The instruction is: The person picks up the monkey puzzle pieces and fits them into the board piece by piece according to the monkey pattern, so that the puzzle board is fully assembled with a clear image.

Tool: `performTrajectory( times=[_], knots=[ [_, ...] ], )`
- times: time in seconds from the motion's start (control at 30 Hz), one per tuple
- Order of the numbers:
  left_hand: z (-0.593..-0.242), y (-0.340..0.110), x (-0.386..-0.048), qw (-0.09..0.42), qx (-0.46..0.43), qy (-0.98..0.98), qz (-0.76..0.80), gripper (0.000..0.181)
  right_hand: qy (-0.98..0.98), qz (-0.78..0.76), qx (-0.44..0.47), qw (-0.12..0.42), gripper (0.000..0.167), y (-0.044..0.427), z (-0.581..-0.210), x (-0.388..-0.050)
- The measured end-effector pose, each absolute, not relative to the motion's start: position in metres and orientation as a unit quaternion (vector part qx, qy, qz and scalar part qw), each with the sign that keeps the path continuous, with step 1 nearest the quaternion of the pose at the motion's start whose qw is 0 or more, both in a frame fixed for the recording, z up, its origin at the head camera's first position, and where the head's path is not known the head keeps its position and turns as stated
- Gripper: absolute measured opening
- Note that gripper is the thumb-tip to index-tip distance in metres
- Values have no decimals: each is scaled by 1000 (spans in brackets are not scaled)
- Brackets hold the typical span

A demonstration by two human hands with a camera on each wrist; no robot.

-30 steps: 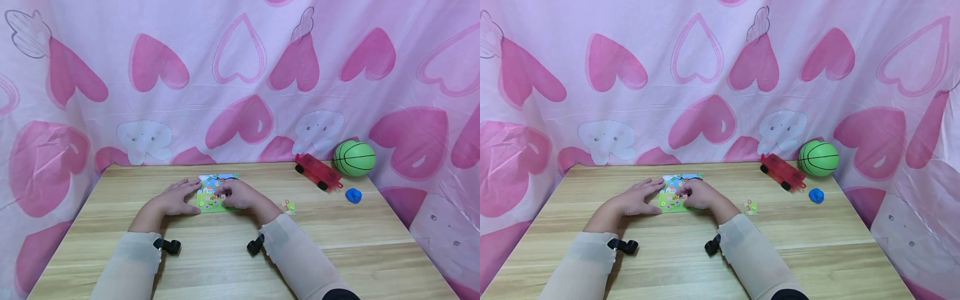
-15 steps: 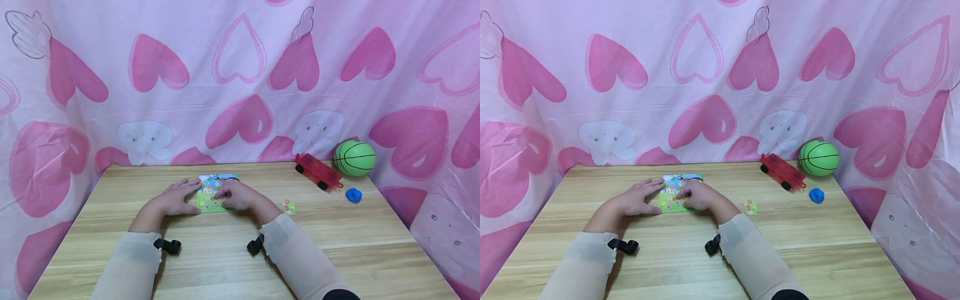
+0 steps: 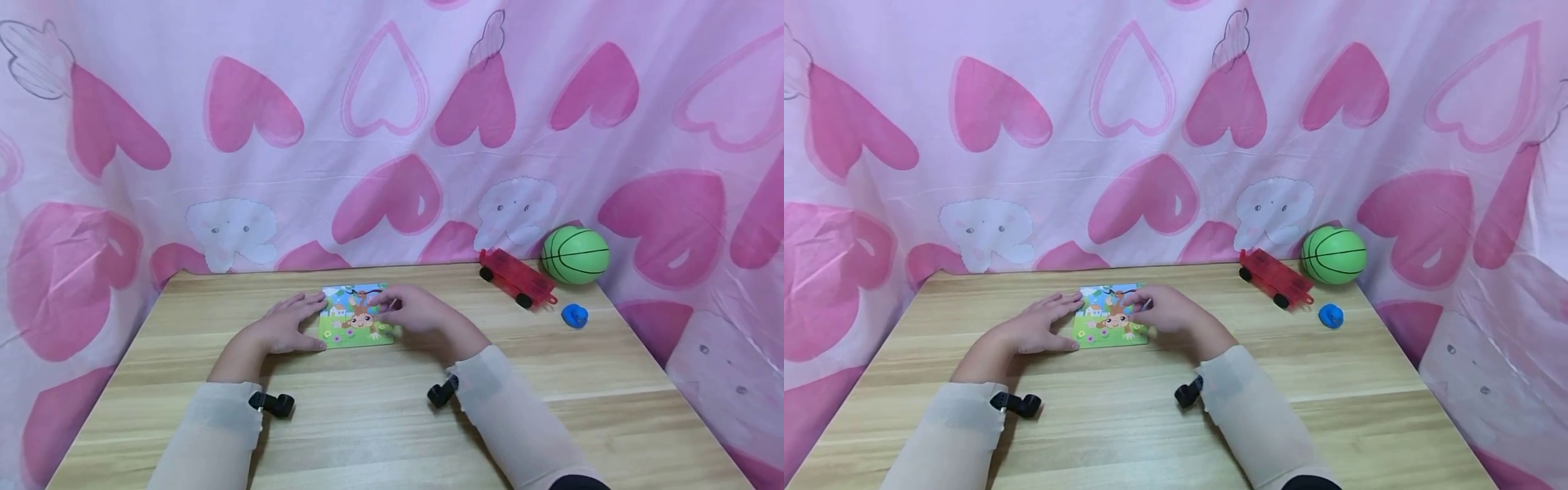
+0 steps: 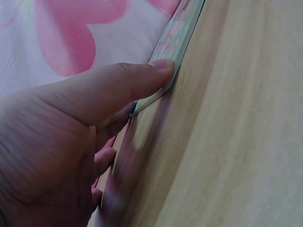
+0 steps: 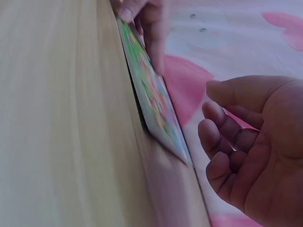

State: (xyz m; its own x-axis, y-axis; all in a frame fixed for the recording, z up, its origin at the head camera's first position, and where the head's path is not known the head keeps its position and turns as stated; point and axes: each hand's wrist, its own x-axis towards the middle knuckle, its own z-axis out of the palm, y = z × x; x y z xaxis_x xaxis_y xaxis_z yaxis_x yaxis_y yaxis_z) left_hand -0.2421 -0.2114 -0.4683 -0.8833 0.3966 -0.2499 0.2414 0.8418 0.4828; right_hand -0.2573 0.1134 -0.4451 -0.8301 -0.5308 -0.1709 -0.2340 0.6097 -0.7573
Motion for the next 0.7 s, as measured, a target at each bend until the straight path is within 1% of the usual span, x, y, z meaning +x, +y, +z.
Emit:
performTrajectory(
  times=[0.3, 0.47, 0.7],
  knots=[
    [-469, -212, -242, 169, 172, 944, 224, 99, 890, -384, -162, 184, 36, 181, -437, -244],
    [-469, -212, -242, 170, 169, 945, 224, 100, 893, -389, -113, 195, 38, 214, -437, -238],
    [-470, -212, -243, 173, 161, 945, 226, 101, 897, -385, -121, 180, 41, 252, -449, -238]
  ],
)
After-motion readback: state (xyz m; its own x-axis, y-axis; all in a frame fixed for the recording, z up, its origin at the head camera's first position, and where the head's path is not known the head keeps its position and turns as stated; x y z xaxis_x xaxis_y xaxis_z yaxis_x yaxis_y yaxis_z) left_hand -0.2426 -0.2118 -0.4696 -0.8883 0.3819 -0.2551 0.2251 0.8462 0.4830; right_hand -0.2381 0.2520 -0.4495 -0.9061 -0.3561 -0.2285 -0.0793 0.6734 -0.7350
